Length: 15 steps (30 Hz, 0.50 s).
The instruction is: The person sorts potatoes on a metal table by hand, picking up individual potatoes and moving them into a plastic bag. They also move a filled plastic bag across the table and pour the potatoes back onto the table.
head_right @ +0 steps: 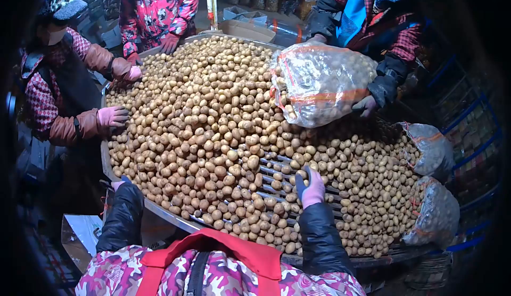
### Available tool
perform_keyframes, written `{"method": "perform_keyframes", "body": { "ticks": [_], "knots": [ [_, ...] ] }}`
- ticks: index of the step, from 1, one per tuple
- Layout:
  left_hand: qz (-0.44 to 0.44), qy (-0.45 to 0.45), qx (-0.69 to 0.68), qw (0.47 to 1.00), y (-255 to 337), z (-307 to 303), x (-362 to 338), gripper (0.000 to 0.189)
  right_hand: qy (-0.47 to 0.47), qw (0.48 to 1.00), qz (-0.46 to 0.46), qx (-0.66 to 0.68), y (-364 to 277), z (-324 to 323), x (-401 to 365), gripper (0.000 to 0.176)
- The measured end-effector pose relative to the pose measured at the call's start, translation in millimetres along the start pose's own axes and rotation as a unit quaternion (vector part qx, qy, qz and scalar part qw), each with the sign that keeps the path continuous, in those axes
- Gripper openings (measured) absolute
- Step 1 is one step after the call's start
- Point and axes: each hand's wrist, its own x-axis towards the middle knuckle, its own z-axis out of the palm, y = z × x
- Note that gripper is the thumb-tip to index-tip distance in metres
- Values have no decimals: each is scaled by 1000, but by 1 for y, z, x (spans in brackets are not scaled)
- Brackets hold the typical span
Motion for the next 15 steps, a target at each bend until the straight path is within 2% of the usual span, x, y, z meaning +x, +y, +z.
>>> {"method": "perform_keyframes", "body": {
  "ticks": [1, 3, 5, 6, 7, 8, 9, 15],
  "knots": [
    [-1, -5, 22, 1000, 6, -4, -10, 68, -39, 999, -1, 6, 9, -6, -4, 49],
    [15, -17, 41, 999, 9, -16, -22, 70, -49, 992, -71, -90, 6, -19, -21, 49],
    [69, 45, 44, 996, 9, -19, -36, 74, -86, 992, -36, -86, 15, -28, -39, 54],
    [127, 51, 87, 987, 7, -25, -43, 78, -78, 990, -52, -107, 19, -35, -48, 55],
    [128, 50, 88, 986, 4, -26, -48, 78, -68, 987, -70, -128, 21, -43, -56, 56],
    [153, 43, 95, 983, 1, -25, -52, 81, -75, 987, -39, -139, 34, -44, -64, 65],
    [176, 38, 101, 978, -2, -24, -54, 83, -71, 987, -31, -144, 40, -50, -71, 64],
    [184, 26, 130, 974, -2, -37, -84, 81, -59, 989, -1, -133, 47, -63, -78, 61]
  ]
}}
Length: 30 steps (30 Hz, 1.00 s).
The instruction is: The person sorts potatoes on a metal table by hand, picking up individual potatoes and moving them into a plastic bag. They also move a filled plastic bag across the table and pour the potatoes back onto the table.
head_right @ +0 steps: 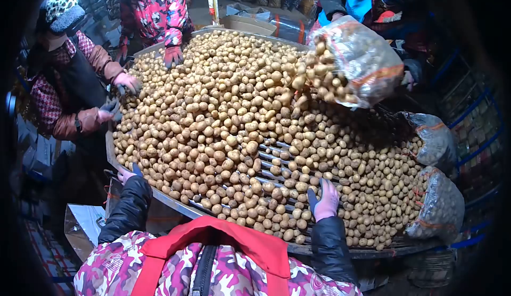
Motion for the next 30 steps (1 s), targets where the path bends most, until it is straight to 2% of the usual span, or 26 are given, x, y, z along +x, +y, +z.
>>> {"method": "perform_keyframes", "body": {
  "ticks": [4, 10, 12, 16, 30],
  "knots": [
    [-9, -7, -36, 999, -18, 21, 16, 86, 44, 998, -35, 13, -1, 12, 26, 63],
    [14, 7, -41, 999, -30, 36, 33, 86, 109, 994, 5, -25, 16, 14, 61, 60],
    [13, 0, -44, 999, -23, 27, 27, 86, 103, 993, 53, -34, 29, 19, 61, 65],
    [-13, -14, -32, 999, -24, 35, 37, 85, 104, 989, 80, -66, 44, 17, 53, 72],
    [-26, -5, -10, 1000, -18, 26, 36, 83, 105, 992, 35, -61, 54, 13, 45, 71]
  ]
}}
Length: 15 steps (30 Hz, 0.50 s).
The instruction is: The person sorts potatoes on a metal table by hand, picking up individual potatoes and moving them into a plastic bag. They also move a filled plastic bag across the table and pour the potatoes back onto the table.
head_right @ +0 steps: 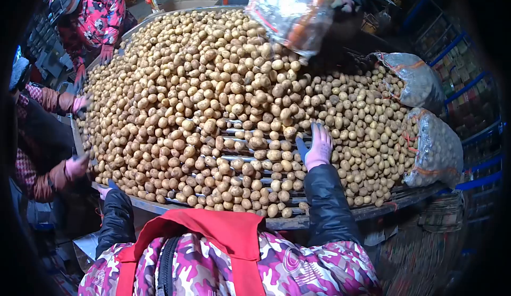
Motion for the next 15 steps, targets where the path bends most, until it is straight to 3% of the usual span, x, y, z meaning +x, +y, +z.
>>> {"method": "perform_keyframes", "body": {
  "ticks": [8, 10, 15],
  "knots": [
    [0, -8, -17, 1000, -7, 4, 7, 84, -14, 999, 37, 6, -16, -1, 7, 76],
    [1, 1, -10, 1000, -11, 11, 13, 84, 49, 998, -27, -5, -29, -3, 15, 72],
    [4, 20, -17, 1000, -19, 22, 25, 86, 83, 970, -214, 81, -116, -13, 77, 46]
  ]
}}
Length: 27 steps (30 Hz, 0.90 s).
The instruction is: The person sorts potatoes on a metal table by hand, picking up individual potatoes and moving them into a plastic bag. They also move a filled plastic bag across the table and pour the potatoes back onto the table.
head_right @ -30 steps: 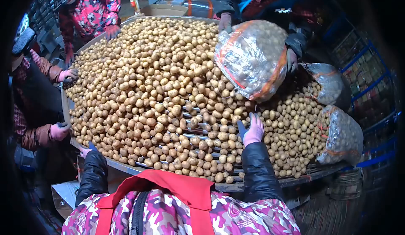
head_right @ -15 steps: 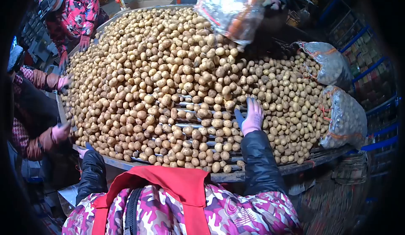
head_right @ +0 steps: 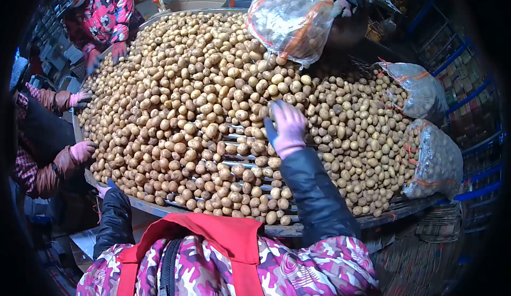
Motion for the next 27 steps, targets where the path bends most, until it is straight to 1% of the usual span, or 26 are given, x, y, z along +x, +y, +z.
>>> {"method": "perform_keyframes", "body": {
  "ticks": [1, 3, 4, 5, 7, 9, 10, 13, 14, 15, 17, 18, 19, 21, 22, 23, 25, 26, 27],
  "knots": [
    [0, -5, 18, 1000, 4, -7, -8, 86, 7, 999, -39, 7, -4, 12, 19, 41],
    [0, -8, 35, 999, 12, -19, -18, 86, -15, 998, -56, 5, -12, 32, 58, 34],
    [-1, -15, 28, 999, 13, -21, -21, 86, -4, 998, -54, -21, -10, 49, 73, 32],
    [-2, -23, 21, 1000, 13, -22, -22, 85, -95, 995, -4, -41, -11, 58, 89, 32],
    [-4, -25, 19, 1000, 12, -21, -21, 84, -203, 973, 75, -76, -13, 74, 115, 38],
    [7, -17, 16, 1000, 14, -23, -25, 83, -273, 950, 137, -73, -24, 66, 139, 42],
    [6, -25, 3, 1000, 13, -23, -24, 83, -340, 923, 166, -62, -26, 60, 152, 41],
    [-7, -27, -3, 1000, 17, -27, -28, 81, -375, 912, 162, -30, -23, 49, 153, 47],
    [3, -27, -15, 1000, 12, -22, -20, 80, -358, 924, 132, -25, -18, 51, 149, 40],
    [5, -29, -15, 999, 8, -15, -16, 80, -380, 912, 155, -12, -17, 56, 149, 52],
    [2, -14, -11, 1000, 7, -13, -12, 81, -391, 905, 163, -30, -22, 62, 146, 54],
    [-5, -15, -11, 1000, 6, -11, -10, 81, -394, 903, 169, -2, -19, 68, 144, 50],
    [3, -23, -8, 1000, 10, -16, -14, 82, -391, 905, 166, 1, -21, 65, 146, 50],
    [3, -31, -16, 999, 5, -12, -9, 84, -457, 874, 166, -13, -24, 58, 149, 44],
    [-3, -33, -7, 999, 10, -16, -14, 86, -418, 892, 170, -2, -17, 68, 147, 44],
    [-4, -38, -16, 999, 13, -19, -18, 86, -408, 893, 190, 10, -12, 72, 149, 47],
    [-7, -29, -18, 999, 13, -18, -22, 85, -414, 883, 219, 43, -3, 77, 148, 47],
    [11, -16, -15, 1000, 15, -21, -25, 84, -381, 897, 220, 33, -8, 79, 140, 49],
    [6, -24, -20, 1000, 17, -24, -28, 83, -421, 889, 182, 0, -11, 80, 137, 47]
  ]
}}
